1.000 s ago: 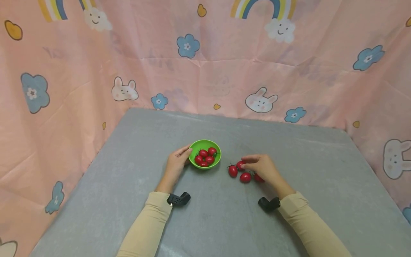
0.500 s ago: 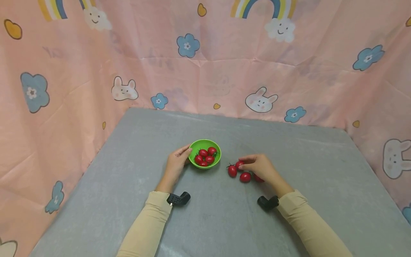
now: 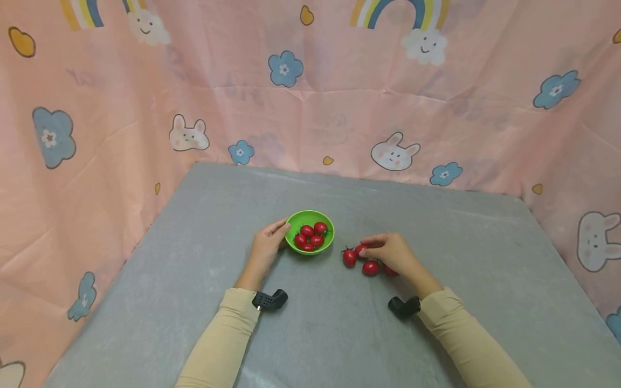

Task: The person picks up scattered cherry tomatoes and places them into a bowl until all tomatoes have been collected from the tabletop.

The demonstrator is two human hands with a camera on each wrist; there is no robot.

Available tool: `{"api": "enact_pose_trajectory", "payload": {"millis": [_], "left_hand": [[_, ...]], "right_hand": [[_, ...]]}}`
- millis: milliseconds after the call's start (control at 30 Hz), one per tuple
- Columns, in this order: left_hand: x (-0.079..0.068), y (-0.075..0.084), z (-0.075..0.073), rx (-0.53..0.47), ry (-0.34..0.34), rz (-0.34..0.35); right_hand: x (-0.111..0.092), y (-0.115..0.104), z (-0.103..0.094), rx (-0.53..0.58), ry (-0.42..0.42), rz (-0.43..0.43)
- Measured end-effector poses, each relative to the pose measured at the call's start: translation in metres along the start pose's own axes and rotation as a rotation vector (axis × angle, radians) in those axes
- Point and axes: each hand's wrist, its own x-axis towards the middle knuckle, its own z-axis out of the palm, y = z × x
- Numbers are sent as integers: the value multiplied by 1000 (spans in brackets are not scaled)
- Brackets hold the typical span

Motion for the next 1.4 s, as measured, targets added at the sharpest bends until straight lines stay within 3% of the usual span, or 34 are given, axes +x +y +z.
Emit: {"api": "enact_pose_trajectory", "payload": {"millis": [267,967,1400], "left_hand": [[0,0,2,-8,5,26],[0,0,2,-10,18,7],[0,0,2,-18,18,3]], "right_hand": [[-2,0,0,40,12,28],[-4,2,-3,168,108,42],[-8,-2,-3,189,102,87]]}}
